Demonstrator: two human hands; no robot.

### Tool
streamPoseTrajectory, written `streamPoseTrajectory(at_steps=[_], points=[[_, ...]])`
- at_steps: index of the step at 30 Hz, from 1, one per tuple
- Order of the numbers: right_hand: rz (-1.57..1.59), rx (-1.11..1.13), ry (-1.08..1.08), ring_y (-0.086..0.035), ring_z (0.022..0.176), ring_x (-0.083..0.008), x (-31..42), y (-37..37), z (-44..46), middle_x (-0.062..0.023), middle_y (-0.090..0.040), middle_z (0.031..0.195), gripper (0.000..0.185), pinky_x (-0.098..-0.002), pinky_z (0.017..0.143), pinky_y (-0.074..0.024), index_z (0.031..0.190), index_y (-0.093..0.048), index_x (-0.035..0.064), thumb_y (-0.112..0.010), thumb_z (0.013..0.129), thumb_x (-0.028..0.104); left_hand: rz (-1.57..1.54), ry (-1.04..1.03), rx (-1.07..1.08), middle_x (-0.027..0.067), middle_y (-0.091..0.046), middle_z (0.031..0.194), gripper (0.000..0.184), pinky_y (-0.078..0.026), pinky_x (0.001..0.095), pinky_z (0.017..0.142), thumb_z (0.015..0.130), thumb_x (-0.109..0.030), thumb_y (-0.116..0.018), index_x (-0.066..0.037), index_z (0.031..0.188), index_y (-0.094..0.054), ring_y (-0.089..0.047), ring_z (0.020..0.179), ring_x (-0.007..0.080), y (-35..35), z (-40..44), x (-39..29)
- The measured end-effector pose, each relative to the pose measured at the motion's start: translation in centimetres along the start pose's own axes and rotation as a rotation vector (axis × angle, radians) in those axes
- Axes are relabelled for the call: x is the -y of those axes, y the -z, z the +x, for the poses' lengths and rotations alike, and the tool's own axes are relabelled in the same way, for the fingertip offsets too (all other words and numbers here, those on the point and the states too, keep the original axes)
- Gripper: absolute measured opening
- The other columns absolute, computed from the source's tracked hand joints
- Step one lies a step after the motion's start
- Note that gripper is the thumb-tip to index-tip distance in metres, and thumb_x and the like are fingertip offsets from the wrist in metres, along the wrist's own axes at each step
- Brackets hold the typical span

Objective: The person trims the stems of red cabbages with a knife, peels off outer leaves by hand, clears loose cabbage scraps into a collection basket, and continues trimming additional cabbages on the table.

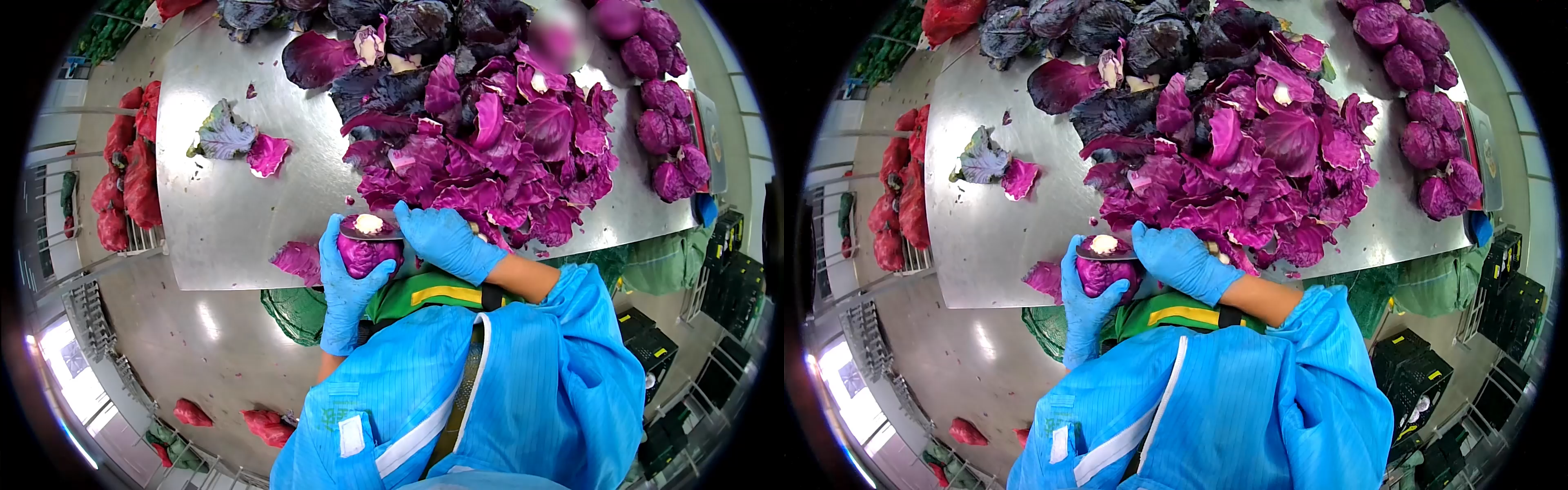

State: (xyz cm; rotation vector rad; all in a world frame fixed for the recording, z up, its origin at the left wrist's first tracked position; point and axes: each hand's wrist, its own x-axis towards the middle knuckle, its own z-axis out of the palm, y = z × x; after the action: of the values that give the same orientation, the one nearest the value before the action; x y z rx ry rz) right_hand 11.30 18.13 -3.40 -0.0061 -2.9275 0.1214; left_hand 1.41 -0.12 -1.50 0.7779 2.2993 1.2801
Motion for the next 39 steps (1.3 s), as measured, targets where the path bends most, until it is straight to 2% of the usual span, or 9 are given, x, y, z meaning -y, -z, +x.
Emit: streamPoseTrajectory(at_steps=[6,11,13,15,17,22,29,33,39], points=[[-0.138,-0.094,0.132,-0.047,0.05,-0.0104,-2.0,1.7,1.8,0.0009,-0.041,0.061,0.053,-0.0288,0.039,-0.0343,0.126,-0.051,-0.0029,-0.056,0.078,0.018,-0.466,0.109,0.086,0.0168,-0.044,0.139,0.11,-0.038,0.04,0.107,0.055,-0.035,-0.09,0.002,0.142,-0.034,-0.046,0.126,0.0273,1.9,-0.5,-2.8],[-0.266,-0.022,-0.161,-0.056,0.069,-0.0144,-7.1,4.9,4.3,-0.0046,-0.049,0.074,0.061,-0.0303,0.048,-0.0449,0.142,-0.039,0.0053,-0.056,0.085,0.019,-0.798,0.019,0.096,0.0219,-0.038,0.144,0.115,-0.031,0.043,0.112,0.052,-0.032,-0.09,0.003,0.144,-0.03,-0.041,0.132,0.0323,3.6,-1.2,-5.8],[0.238,-0.162,-0.201,-0.058,0.095,-0.0251,-6.4,8.3,5.9,-0.0157,-0.055,0.119,0.084,-0.035,0.084,-0.0478,0.151,-0.024,0.0105,-0.068,0.083,0.033,-0.814,0.035,0.049,0.0234,-0.037,0.144,0.117,-0.033,0.0439,0.111,0.051,-0.035,-0.092,0.002,0.143,-0.03,-0.04,0.132,0.0328,3.1,-0.7,-6.1],[0.934,-0.182,-0.184,-0.056,0.107,-0.0222,-4.9,8.3,4.9,-0.0148,-0.05,0.132,0.097,-0.0339,0.092,-0.0458,0.152,-0.021,0.0114,-0.076,0.076,0.038,-0.879,0.009,0.005,0.024,-0.037,0.144,0.114,-0.034,0.0443,0.111,0.051,-0.036,-0.091,0.0,0.142,-0.032,-0.041,0.132,0.0324,2.5,-0.4,-6.1],[1.753,0.313,-0.465,-0.049,0.121,-0.0235,-3.1,8.8,3.8,-0.0123,-0.039,0.145,0.125,-0.0378,0.108,-0.0362,0.153,-0.016,0.0107,-0.084,0.057,0.053,-1.034,-0.014,-0.025,0.0243,-0.036,0.145,0.113,-0.034,0.0443,0.111,0.052,-0.036,-0.091,-0.001,0.142,-0.032,-0.041,0.132,0.0322,1.5,-0.1,-6.5],[2.417,0.21,-0.348,-0.021,0.143,-0.0242,0.6,6.0,2.2,-0.0121,-0.02,0.155,0.116,-0.0379,0.116,-0.0214,0.152,-0.012,0.0077,-0.085,0.066,0.034,-0.864,-0.038,0.037,0.0168,-0.035,0.149,0.105,-0.025,0.0425,0.115,0.06,-0.036,-0.086,0.0,0.144,-0.034,-0.035,0.137,0.0292,1.8,0.8,-9.0],[1.653,-0.188,-0.386,-0.018,0.144,-0.0248,-0.6,7.5,1.7,-0.0138,-0.017,0.156,0.128,-0.0391,0.118,-0.0163,0.151,-0.015,0.0053,-0.09,0.052,0.036,-0.632,-0.008,0.152,0.0152,-0.043,0.144,0.074,-0.03,0.0391,0.113,0.077,-0.017,-0.075,0.0,0.141,-0.041,-0.041,0.133,0.0253,3.0,0.8,-8.2],[1.67,-0.142,-0.41,-0.021,0.143,-0.025,-0.5,8.2,0.6,-0.0144,-0.018,0.156,0.125,-0.0372,0.117,-0.0184,0.152,-0.012,0.0045,-0.089,0.056,0.025,-0.45,-0.224,0.063,0.016,-0.055,0.131,0.064,-0.039,0.0389,0.105,0.078,-0.026,-0.078,0.001,0.13,-0.052,-0.053,0.122,0.0265,2.2,0.8,-6.2],[1.391,-0.229,-0.328,-0.027,0.14,-0.0309,-0.8,9.5,-0.8,-0.0174,-0.02,0.155,0.126,-0.0402,0.115,-0.023,0.151,-0.011,0.0042,-0.089,0.055,0.027,-0.417,-0.306,-0.181,0.0225,-0.06,0.12,0.024,-0.043,0.0441,0.1,0.09,-0.014,-0.065,0.002,0.107,-0.06,-0.058,0.114,0.0303,-0.2,-0.2,-6.9]])
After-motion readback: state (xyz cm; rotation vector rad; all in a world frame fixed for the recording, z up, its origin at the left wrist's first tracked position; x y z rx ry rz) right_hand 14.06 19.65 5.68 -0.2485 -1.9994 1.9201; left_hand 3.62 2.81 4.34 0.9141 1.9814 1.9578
